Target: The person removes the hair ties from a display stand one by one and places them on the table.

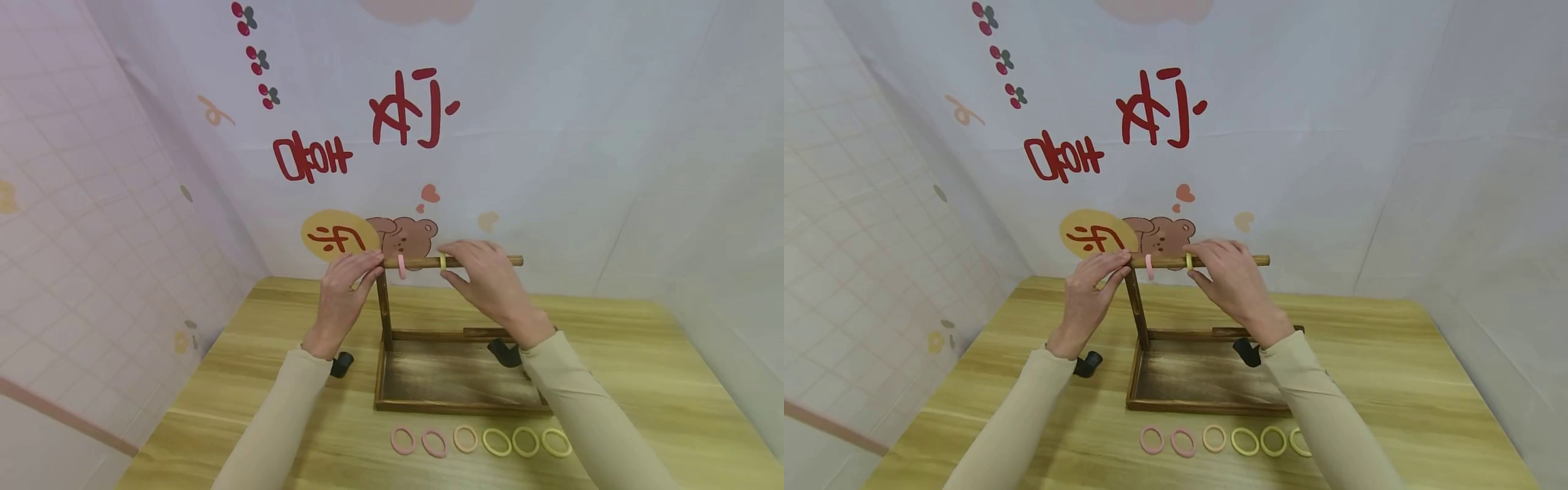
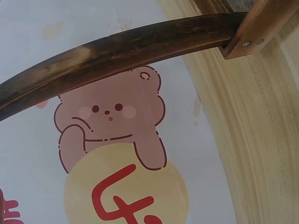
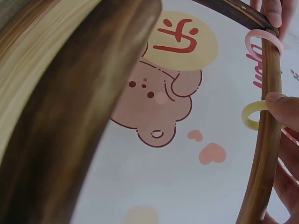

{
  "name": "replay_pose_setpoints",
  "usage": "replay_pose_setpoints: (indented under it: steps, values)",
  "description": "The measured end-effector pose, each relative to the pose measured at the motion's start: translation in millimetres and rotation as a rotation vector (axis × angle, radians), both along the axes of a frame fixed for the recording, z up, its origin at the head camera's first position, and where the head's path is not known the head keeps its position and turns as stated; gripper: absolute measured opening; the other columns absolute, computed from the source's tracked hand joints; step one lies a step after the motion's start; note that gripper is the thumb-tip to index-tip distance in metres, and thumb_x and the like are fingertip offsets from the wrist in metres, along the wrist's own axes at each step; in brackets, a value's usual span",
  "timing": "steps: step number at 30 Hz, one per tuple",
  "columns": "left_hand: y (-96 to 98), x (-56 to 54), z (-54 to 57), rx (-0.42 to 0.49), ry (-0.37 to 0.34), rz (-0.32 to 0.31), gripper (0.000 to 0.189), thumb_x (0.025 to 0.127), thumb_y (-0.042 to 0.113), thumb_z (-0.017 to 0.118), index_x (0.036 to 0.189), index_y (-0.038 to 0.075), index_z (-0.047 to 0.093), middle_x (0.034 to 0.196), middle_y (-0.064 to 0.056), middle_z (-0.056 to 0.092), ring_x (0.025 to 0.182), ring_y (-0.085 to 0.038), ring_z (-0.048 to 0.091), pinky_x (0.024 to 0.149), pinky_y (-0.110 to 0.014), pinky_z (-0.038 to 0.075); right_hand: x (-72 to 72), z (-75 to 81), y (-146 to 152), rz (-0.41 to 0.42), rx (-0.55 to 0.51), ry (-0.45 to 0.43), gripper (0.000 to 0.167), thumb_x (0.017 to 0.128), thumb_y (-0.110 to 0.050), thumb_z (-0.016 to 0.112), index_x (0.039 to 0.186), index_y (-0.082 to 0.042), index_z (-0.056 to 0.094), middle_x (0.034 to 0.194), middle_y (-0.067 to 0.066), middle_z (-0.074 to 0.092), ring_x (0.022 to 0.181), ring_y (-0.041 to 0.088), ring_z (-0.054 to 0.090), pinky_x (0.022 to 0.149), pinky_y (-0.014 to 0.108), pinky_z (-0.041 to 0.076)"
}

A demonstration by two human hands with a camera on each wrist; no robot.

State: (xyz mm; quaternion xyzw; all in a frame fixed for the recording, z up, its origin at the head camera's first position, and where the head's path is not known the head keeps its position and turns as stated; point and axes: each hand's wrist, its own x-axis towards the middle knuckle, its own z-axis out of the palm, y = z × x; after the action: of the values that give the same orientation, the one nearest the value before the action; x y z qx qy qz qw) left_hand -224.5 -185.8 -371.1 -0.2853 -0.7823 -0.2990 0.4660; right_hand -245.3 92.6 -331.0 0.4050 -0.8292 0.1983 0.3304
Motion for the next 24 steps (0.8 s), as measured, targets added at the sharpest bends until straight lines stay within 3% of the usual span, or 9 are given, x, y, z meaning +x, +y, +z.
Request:
replay_pose_setpoints:
  steps: [24]
  values:
    - [2.7, -2.4, -0.8, 0.015, 0.010, -0.004, 0.024, 0.090, 0.005, 0.079, 0.114, -0.001, 0.078, 0.118, -0.013, 0.076, 0.106, -0.031, 0.074, 0.099, -0.051, 0.053, -1.8, -5.4, 30, -0.035, -0.017, 0.006, 0.046, 0.083, -0.008, 0.088, 0.126, -0.004, 0.069, 0.118, 0.013, 0.074, 0.114, 0.035, 0.066, 0.098, 0.057, 0.048]
